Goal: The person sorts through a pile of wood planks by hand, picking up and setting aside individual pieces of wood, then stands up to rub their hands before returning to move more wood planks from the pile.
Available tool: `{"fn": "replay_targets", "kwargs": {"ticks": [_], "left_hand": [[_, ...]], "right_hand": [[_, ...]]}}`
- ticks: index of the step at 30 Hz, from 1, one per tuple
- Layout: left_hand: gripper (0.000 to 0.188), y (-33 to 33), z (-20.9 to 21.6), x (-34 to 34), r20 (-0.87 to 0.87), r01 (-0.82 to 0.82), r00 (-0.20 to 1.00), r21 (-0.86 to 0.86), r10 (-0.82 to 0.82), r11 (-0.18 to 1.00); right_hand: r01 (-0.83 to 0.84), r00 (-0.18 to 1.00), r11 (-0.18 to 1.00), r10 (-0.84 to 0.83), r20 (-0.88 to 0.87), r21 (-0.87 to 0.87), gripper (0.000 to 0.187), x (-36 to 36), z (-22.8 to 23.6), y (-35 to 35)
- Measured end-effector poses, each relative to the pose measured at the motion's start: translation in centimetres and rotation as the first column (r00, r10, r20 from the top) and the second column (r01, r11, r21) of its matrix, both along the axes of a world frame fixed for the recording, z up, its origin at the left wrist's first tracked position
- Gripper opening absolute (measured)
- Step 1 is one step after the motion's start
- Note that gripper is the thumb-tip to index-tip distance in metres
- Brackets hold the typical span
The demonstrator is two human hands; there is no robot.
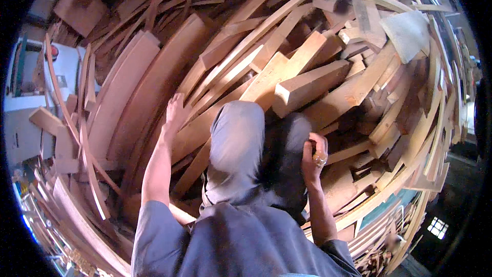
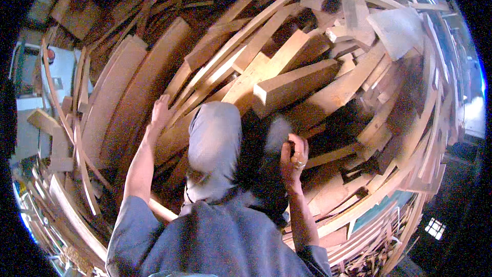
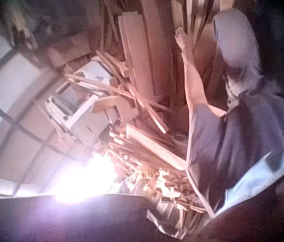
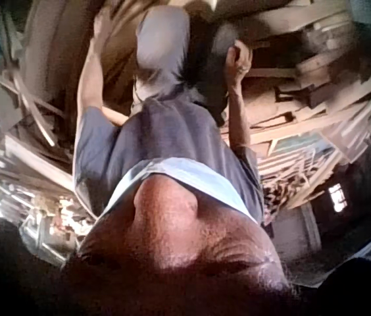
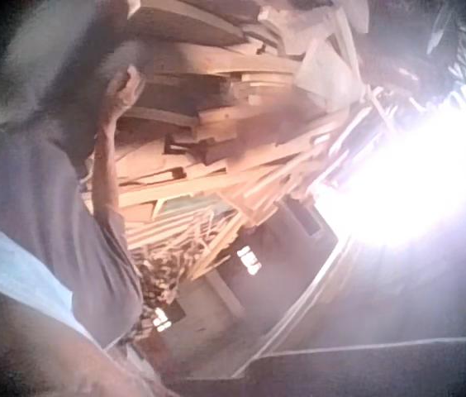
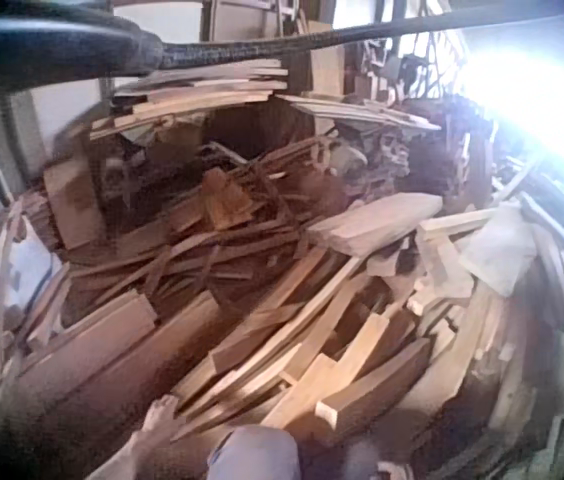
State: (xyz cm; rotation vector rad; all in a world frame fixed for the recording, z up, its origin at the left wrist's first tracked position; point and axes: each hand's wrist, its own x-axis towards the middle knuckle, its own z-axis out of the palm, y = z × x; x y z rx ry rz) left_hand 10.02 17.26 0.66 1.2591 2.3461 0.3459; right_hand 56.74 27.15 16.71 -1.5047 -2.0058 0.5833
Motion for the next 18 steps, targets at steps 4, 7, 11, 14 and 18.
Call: {"fn": "replay_targets", "kwargs": {"ticks": [4, 7, 11, 14, 18], "left_hand": [[0.062, 4.7, -0.1, 1.6, 0.015, 0.025, 1.0, 0.025, -0.025, 0.999], [0.067, 10.9, 1.8, 2.4, 0.1, 0.094, 0.989, 0.12, -0.107, 0.988], [0.065, 18.0, 1.7, 1.6, -0.046, 0.187, 0.982, 0.181, -0.182, 0.965], [0.059, 23.0, 2.0, 1.6, -0.066, 0.194, 0.98, 0.142, -0.186, 0.971], [0.056, 29.4, 1.5, 1.9, -0.11, 0.214, 0.973, 0.107, -0.202, 0.971]], "right_hand": [[0.001, 0.999, 0.999, -0.003, -0.05, -0.038, 0.026, -0.1, -0.2, 0.1], [0.026, 0.996, 0.999, -0.029, -0.089, -0.035, 0.027, 0.8, -1.0, -0.1], [0.061, 0.996, 0.996, -0.065, -0.059, -0.068, 0.028, 1.0, -0.7, -0.3], [0.046, 0.996, 0.996, -0.052, -0.076, -0.073, 0.028, 1.2, -1.0, -0.5], [0.056, 0.994, 0.998, -0.058, -0.094, -0.02, 0.031, 1.2, -1.1, -0.2]]}}
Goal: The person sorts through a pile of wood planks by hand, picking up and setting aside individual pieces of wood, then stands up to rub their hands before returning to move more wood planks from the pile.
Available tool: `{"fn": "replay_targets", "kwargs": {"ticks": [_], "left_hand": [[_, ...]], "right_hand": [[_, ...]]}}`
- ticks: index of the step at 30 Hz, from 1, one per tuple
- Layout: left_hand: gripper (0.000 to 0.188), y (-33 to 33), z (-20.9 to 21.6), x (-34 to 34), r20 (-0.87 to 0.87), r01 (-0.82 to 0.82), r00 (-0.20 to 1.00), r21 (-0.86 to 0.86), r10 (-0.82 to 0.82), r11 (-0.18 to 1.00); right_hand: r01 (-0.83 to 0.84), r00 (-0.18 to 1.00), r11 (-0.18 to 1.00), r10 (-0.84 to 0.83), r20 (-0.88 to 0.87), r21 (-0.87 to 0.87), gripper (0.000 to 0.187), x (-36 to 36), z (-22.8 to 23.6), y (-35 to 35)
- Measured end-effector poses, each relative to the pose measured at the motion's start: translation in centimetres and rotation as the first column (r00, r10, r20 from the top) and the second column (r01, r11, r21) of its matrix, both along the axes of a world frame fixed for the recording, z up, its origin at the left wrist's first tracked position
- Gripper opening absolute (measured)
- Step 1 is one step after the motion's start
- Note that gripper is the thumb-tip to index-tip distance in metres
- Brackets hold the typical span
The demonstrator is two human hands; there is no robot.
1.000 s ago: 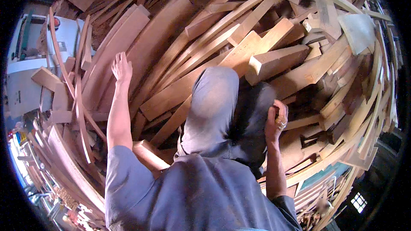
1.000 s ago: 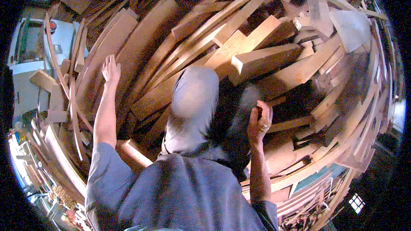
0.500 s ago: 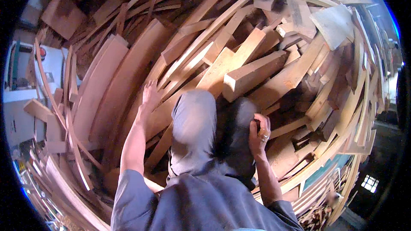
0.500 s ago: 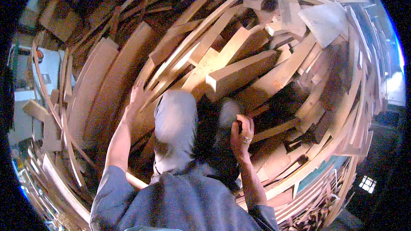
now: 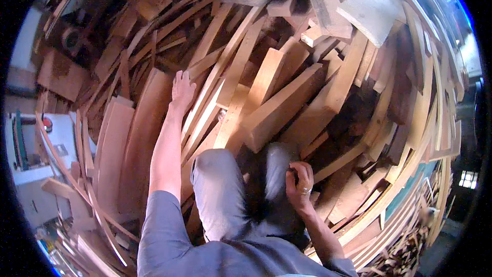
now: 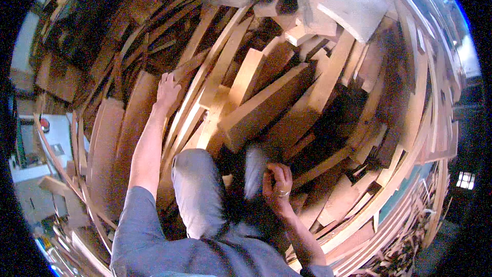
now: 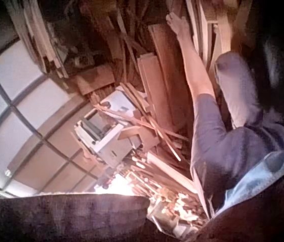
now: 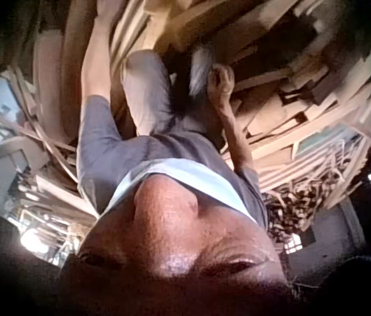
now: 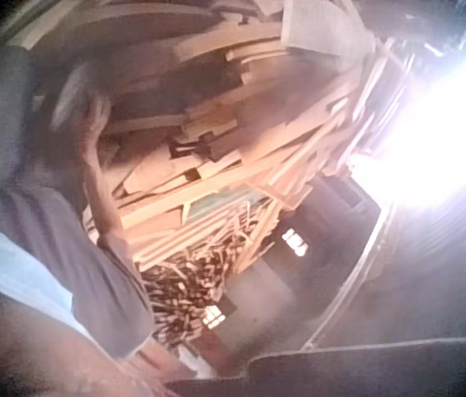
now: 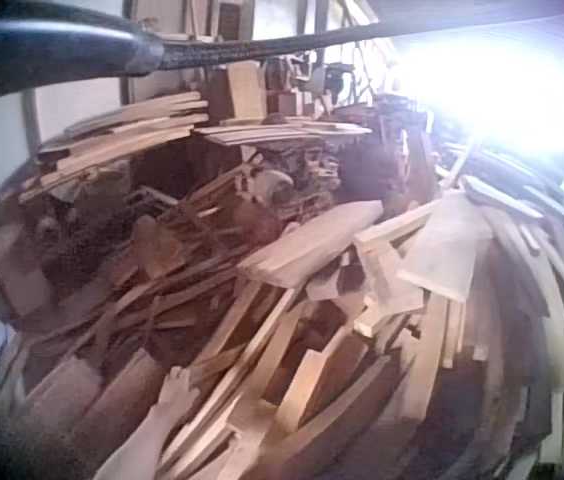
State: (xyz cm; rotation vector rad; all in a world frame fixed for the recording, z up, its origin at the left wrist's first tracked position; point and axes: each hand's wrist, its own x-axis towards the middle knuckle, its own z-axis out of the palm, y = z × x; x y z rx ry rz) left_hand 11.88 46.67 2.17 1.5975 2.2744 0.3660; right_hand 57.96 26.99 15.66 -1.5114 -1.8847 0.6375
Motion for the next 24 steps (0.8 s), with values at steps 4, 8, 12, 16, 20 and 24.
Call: {"fn": "replay_targets", "kwargs": {"ticks": [4, 8, 12, 16, 20, 24], "left_hand": [[0.054, 3.3, -2.5, -2.3, -0.023, 0.04, 0.999, 0.0, -0.04, 0.999], [0.035, 5.3, -2.4, -0.7, -0.023, -0.003, 1.0, -0.046, 0.002, 0.999], [0.022, 5.3, -0.3, -0.4, 0.008, 0.105, 0.994, 0.024, -0.106, 0.994], [0.018, 5.2, 3.4, -1.2, 0.022, -0.01, 1.0, 0.124, 0.007, 0.992], [0.025, 5.0, 7.8, 1.4, -0.546, 0.279, 0.837, 0.476, 0.032, 0.834], [0.059, 1.0, 3.1, 6.3, 0.368, 0.121, 0.929, -0.216, -0.034, 0.969]], "right_hand": [[0.025, 0.998, 0.999, -0.027, -0.05, -0.038, 0.031, 0.2, -0.6, -0.1], [0.027, 0.997, 0.998, -0.031, -0.064, -0.055, 0.03, 0.2, -0.1, 0.2], [0.017, 0.996, 0.997, -0.023, -0.083, -0.071, 0.03, 0.2, -0.1, 0.7], [-0.017, 1.0, 1.0, 0.017, -0.009, -0.026, 0.026, -0.1, 0.4, 1.2], [0.008, 1.0, 1.0, -0.008, -0.025, -0.025, 0.026, -0.4, 0.7, 1.1], [0.027, 1.0, 0.998, -0.027, -0.013, -0.062, 0.032, -0.4, 0.3, 0.8]]}}
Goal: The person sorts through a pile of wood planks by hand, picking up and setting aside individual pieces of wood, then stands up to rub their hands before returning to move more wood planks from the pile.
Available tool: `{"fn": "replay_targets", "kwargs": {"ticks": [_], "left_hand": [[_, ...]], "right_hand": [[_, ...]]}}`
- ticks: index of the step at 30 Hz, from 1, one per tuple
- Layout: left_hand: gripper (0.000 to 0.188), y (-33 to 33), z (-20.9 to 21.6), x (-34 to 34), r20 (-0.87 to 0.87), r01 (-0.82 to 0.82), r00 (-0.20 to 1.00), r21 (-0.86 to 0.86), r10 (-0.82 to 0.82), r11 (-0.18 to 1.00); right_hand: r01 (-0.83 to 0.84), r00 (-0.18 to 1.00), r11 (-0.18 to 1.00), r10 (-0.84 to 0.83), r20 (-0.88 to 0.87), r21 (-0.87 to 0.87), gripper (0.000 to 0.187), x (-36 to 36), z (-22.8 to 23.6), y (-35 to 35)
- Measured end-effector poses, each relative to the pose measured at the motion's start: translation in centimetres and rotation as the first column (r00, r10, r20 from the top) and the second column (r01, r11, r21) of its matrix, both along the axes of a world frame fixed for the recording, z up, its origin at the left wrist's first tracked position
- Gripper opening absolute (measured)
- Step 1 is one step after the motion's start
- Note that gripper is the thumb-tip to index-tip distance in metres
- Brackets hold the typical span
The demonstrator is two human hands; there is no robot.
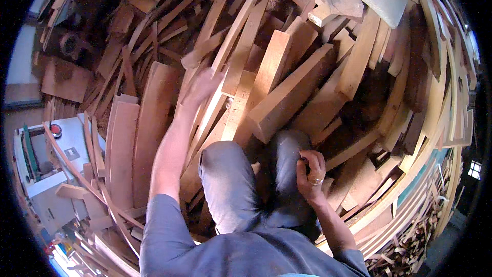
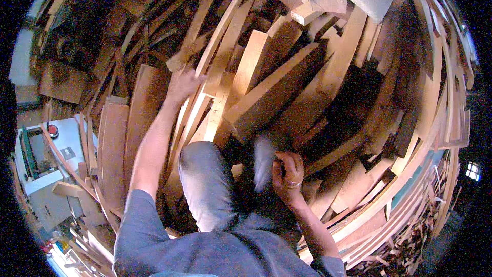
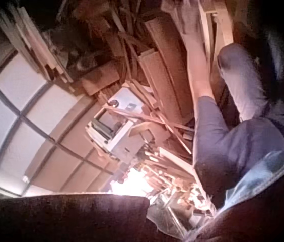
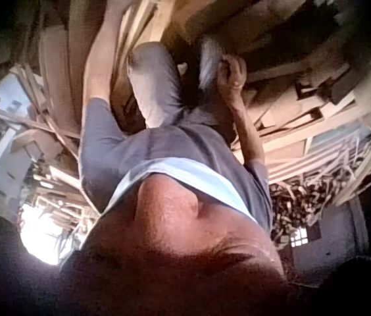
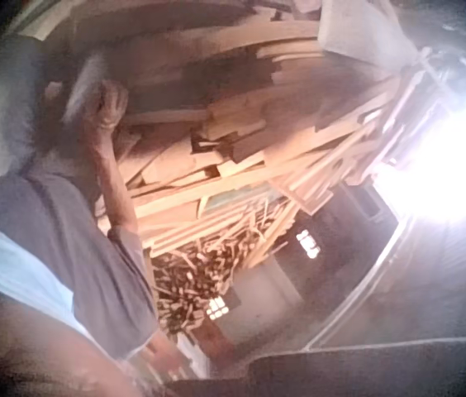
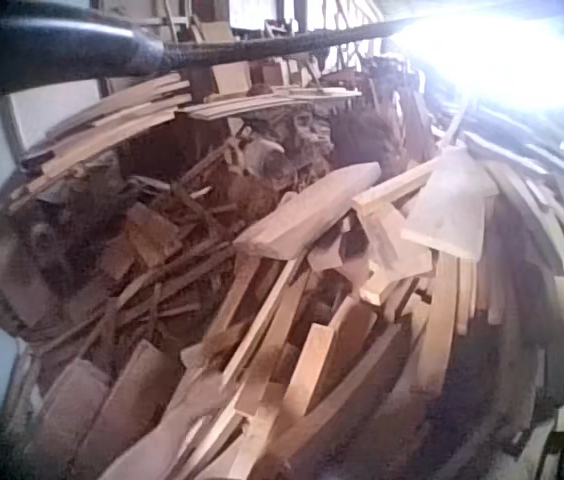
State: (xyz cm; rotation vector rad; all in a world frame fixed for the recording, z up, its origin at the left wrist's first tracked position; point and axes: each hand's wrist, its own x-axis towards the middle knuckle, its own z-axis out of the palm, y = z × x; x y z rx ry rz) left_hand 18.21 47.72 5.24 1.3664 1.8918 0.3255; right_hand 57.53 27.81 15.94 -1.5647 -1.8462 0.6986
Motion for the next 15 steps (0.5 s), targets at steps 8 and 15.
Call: {"fn": "replay_targets", "kwargs": {"ticks": [8, 15], "left_hand": [[0.055, -2.5, -4.4, 3.3, 0.601, -0.273, 0.709, -0.247, 0.368, 0.93], [0.054, -6.8, 3.9, 4.0, 0.511, -0.312, 0.763, -0.245, 0.396, 0.918]], "right_hand": [[-0.071, 0.997, 0.994, 0.074, -0.032, 0.079, 0.027, -0.2, 0.1, 0.3], [-0.061, 0.998, 0.992, 0.06, 0.009, 0.112, 0.035, 0.4, -0.5, -0.2]]}}
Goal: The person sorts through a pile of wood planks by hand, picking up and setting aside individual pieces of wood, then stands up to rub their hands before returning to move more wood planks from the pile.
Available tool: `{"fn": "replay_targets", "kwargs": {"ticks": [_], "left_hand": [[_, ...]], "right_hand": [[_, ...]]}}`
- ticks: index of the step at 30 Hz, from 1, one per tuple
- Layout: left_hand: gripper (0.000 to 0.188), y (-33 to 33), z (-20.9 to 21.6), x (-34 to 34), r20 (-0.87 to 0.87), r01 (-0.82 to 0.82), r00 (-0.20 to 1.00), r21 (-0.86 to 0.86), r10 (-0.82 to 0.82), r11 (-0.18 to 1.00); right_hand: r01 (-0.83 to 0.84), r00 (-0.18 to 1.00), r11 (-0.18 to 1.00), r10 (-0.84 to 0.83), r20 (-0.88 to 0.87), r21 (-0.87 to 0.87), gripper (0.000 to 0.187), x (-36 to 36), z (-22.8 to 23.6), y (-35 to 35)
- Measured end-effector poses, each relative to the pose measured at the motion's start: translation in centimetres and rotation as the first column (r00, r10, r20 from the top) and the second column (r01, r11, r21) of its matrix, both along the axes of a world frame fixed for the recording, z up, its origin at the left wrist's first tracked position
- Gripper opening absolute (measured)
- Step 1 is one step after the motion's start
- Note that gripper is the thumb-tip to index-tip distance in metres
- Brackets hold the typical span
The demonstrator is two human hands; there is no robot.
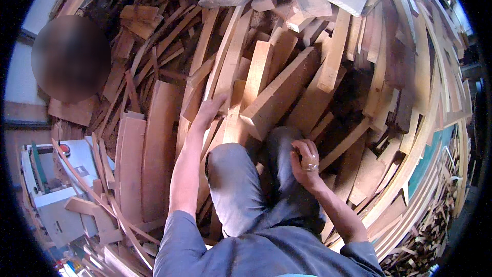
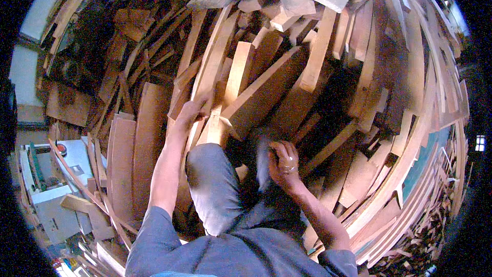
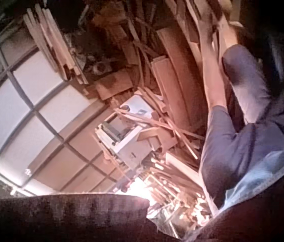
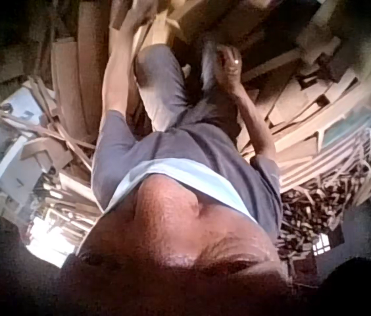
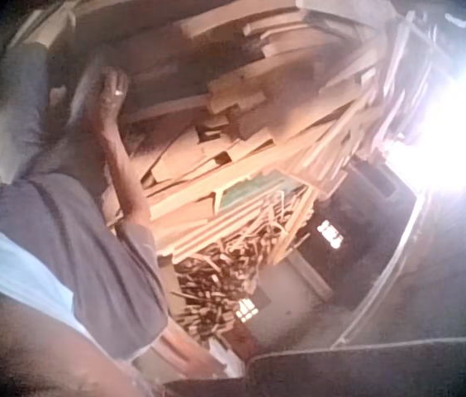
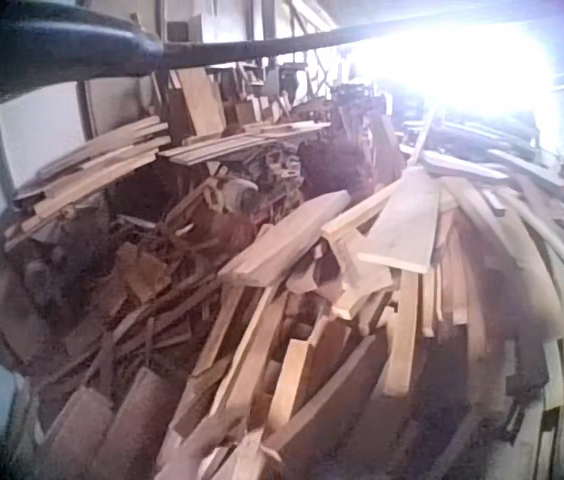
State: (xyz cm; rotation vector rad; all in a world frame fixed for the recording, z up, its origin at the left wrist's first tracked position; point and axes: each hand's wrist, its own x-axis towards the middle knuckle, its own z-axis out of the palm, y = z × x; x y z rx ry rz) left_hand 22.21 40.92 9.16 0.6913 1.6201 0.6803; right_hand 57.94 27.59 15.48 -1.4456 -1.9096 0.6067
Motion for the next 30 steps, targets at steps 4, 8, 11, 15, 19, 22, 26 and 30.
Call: {"fn": "replay_targets", "kwargs": {"ticks": [4, 8, 11, 15, 19, 22, 26, 30], "left_hand": [[0.051, -7.0, 4.4, 0.0, -0.037, -0.033, 0.999, -0.061, 0.031, 0.998], [0.052, -15.9, 8.8, -1.3, -0.116, 0.01, 0.993, 0.039, -0.006, 0.999], [0.049, -23.9, 14.0, -4.6, -0.044, -0.019, 0.999, -0.048, 0.016, 0.999], [0.05, -35.0, 24.6, -11.0, -0.475, 0.023, 0.826, -0.509, -0.303, 0.861], [0.06, -43.6, 24.3, -17.6, -0.761, -0.119, 0.574, -0.442, -0.301, 0.889], [0.066, -35.5, 23.1, -12.6, -0.849, -0.241, 0.514, -0.283, -0.125, 0.928], [0.066, -28.8, 13.2, -11.1, -0.861, 0.19, 0.422, -0.221, -0.283, 0.957], [0.068, -22.8, 0.7, -11.0, -0.612, 0.233, 0.705, -0.275, -0.357, 0.933]], "right_hand": [[0.011, 1.0, 1.0, -0.011, -0.007, -0.007, 0.038, 0.3, 0.2, -0.2], [-0.02, 0.999, 0.998, 0.018, -0.033, -0.054, 0.036, 0.8, 1.0, -0.3], [-0.042, 0.998, 0.999, 0.04, -0.055, -0.032, 0.034, 0.5, 1.5, 0.1], [-0.056, 0.992, 0.991, 0.041, -0.123, -0.123, 0.031, 0.4, 1.9, 0.4], [-0.153, 0.986, 0.976, 0.141, -0.087, -0.154, 0.032, -0.1, 1.6, 0.3], [-0.133, 0.988, 0.959, 0.11, -0.104, -0.249, 0.03, 0.0, 2.1, -0.6], [-0.145, 0.988, 0.966, 0.132, -0.074, -0.214, 0.028, 0.7, 1.5, -0.4], [-0.098, 0.995, 0.984, 0.099, -0.003, -0.146, 0.029, 0.8, 1.4, -0.2]]}}
